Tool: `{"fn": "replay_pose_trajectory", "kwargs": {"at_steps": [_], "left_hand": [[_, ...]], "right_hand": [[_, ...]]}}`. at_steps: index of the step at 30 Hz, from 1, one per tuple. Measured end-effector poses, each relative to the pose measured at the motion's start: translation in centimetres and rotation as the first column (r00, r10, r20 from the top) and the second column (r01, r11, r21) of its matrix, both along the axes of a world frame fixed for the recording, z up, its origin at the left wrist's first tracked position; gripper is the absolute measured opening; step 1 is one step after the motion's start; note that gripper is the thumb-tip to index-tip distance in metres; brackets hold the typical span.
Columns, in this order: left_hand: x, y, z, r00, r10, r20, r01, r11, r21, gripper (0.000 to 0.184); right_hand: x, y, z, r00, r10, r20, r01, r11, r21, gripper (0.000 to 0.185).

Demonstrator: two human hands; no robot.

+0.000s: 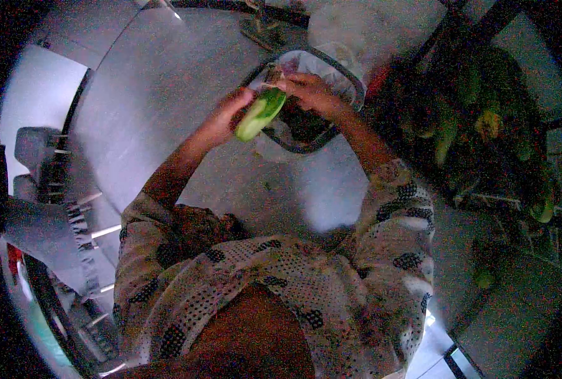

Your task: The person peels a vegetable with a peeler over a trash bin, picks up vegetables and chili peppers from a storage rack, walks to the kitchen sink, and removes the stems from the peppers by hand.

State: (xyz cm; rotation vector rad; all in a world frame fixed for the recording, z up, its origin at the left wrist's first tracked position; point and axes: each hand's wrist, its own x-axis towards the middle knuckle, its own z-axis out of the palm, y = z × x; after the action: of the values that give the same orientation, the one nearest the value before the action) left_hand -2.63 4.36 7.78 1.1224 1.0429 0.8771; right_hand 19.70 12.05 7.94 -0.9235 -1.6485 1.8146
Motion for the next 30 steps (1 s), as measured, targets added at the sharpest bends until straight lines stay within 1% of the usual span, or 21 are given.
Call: {"fn": "replay_pose_trajectory", "kwargs": {"at_steps": [2,3,6,8,9,11,12,15,18,19,21,22,24,25,27,28,30], "left_hand": [[0.3,-1.0,2.4,0.982,-0.020,0.189,0.052,0.985,-0.167,0.044],[0.7,-1.0,2.3,0.976,0.014,0.217,0.031,0.979,-0.201,0.049],[1.2,-0.9,2.6,0.891,0.002,0.454,0.146,0.946,-0.290,0.047],[1.0,-0.6,1.9,0.898,0.015,0.440,0.130,0.946,-0.298,0.041],[0.7,-0.7,1.3,0.900,0.023,0.435,0.121,0.946,-0.301,0.038],[-0.4,0.1,-0.2,0.912,0.065,0.405,0.063,0.953,-0.296,0.038],[-0.9,0.3,-0.5,0.916,0.086,0.391,0.034,0.956,-0.291,0.038],[-0.8,0.5,0.3,0.934,0.025,0.357,0.049,0.979,-0.198,0.039],[1.2,0.1,1.3,0.959,0.176,0.220,-0.129,0.968,-0.214,0.040],[1.1,0.2,1.0,0.969,0.179,0.171,-0.136,0.962,-0.237,0.040],[0.4,0.3,0.3,0.980,0.185,0.072,-0.158,0.946,-0.282,0.040],[0.0,0.6,0.0,0.985,0.126,0.118,-0.092,0.962,-0.258,0.040],[-1.0,0.9,-0.3,0.979,0.000,0.205,0.042,0.979,-0.199,0.040],[-0.8,0.8,0.1,0.976,-0.015,0.218,0.058,0.980,-0.193,0.040],[-0.4,0.4,1.3,0.971,-0.048,0.236,0.091,0.980,-0.176,0.040],[-0.6,0.5,1.2,0.959,0.000,0.282,0.065,0.973,-0.220,0.041],[-0.8,0.7,0.3,0.923,0.103,0.370,0.021,0.949,-0.315,0.044]], "right_hand": [[-0.5,-0.1,-0.2,0.999,-0.020,-0.045,0.020,1.000,0.009,0.039],[-0.8,-0.3,0.2,0.997,-0.030,-0.067,0.031,0.999,0.013,0.039],[-1.1,-1.1,2.3,0.987,-0.005,0.160,-0.026,0.981,0.194,0.040],[-0.8,1.1,-0.3,0.999,-0.011,0.040,-0.008,0.898,0.441,0.035],[-1.0,1.1,0.0,1.000,0.000,-0.019,0.011,0.833,0.553,0.033],[0.5,1.2,0.7,0.996,-0.015,0.089,-0.045,0.776,0.629,0.029],[0.8,0.6,2.1,0.989,-0.025,0.143,-0.077,0.744,0.664,0.026],[0.5,-1.2,5.2,0.920,0.124,0.373,-0.365,0.619,0.695,0.025],[-0.9,-2.6,5.2,0.876,-0.034,0.481,-0.436,0.371,0.820,0.027],[-1.0,-2.8,5.1,0.861,-0.034,0.507,-0.455,0.394,0.799,0.033],[-0.8,-2.2,4.8,0.849,-0.071,0.524,-0.462,0.382,0.800,0.033],[-0.3,-1.4,4.3,0.843,-0.089,0.531,-0.465,0.376,0.802,0.033],[0.9,1.9,1.3,0.801,-0.246,0.546,-0.447,0.362,0.818,0.034],[1.6,2.7,0.8,0.772,-0.323,0.548,-0.439,0.353,0.827,0.034],[3.0,3.2,0.6,0.669,-0.375,0.642,-0.438,0.499,0.748,0.034],[3.2,3.3,0.8,0.613,-0.390,0.687,-0.429,0.567,0.704,0.035],[3.2,3.3,1.4,0.655,-0.398,0.642,-0.390,0.550,0.739,0.033]]}}
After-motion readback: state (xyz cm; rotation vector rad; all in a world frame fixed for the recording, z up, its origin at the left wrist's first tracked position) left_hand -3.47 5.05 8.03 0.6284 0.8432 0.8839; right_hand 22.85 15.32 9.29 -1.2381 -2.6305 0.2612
